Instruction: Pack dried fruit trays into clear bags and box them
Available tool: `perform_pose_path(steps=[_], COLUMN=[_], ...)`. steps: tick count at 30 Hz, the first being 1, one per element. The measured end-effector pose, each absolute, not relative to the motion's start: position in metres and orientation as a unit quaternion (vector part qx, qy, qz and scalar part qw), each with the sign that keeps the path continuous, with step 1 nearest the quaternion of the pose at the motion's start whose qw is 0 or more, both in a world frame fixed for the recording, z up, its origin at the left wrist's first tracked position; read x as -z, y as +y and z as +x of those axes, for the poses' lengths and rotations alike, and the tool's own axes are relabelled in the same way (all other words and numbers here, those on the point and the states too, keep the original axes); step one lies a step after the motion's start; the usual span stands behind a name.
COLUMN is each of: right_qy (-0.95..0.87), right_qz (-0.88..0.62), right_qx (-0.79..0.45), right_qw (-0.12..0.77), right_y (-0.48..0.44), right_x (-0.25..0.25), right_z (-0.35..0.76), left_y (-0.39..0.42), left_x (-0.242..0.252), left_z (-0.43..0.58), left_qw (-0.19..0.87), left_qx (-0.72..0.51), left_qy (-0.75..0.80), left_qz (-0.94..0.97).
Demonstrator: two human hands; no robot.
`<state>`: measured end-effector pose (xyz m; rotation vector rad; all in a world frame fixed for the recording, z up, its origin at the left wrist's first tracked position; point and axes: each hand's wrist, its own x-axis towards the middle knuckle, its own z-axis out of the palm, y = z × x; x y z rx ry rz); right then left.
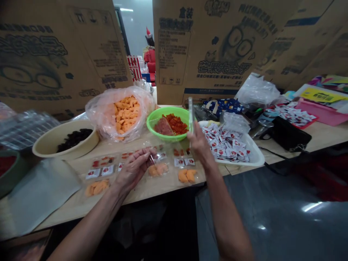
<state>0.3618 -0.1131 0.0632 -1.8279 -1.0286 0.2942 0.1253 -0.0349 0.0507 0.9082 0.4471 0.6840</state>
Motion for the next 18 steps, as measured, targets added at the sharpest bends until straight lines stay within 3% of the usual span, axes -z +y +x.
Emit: perform_pose_path(steps=[2, 5, 7, 11, 14, 18], right_qy=[-0.337, -0.313, -0.363, -0.534, -0.595, -0.547], right_qz=[-0.881, -0.938, -0.924, -0.815, -0.769, -0.833], right_qx=[-0.006, 0.003, 0.018, 0.097, 0.066, 0.037], right_qw=[0.332, 0.148, 0.116, 0.204, 0.222, 0.076], right_y=[-0.095, -0.078, -0.082, -0.122, -0.158, -0.174], right_x=[-0.07, -0.075, -0.077, -0.071, -0.042, 0.014], right_z=[0.419, 0.472, 0.471, 0.401, 0.343, 0.31], left_y=[-0.04, -0.055, -0.063, -0.065, -0.062, -0.061], left_x=[-0.042, -0.025, -0.013, 0.008, 0.012, 0.0], left_z=[0.132, 0.152, 0.168, 0.191, 0.189, 0.163], left_qw=[0.845, 0.879, 0.889, 0.862, 0.745, 0.381], left_qx=[-0.268, -0.183, -0.155, -0.13, -0.128, -0.177], left_qy=[0.199, 0.176, 0.18, 0.246, 0.33, 0.366], left_qz=[0.418, 0.403, 0.392, 0.423, 0.565, 0.83])
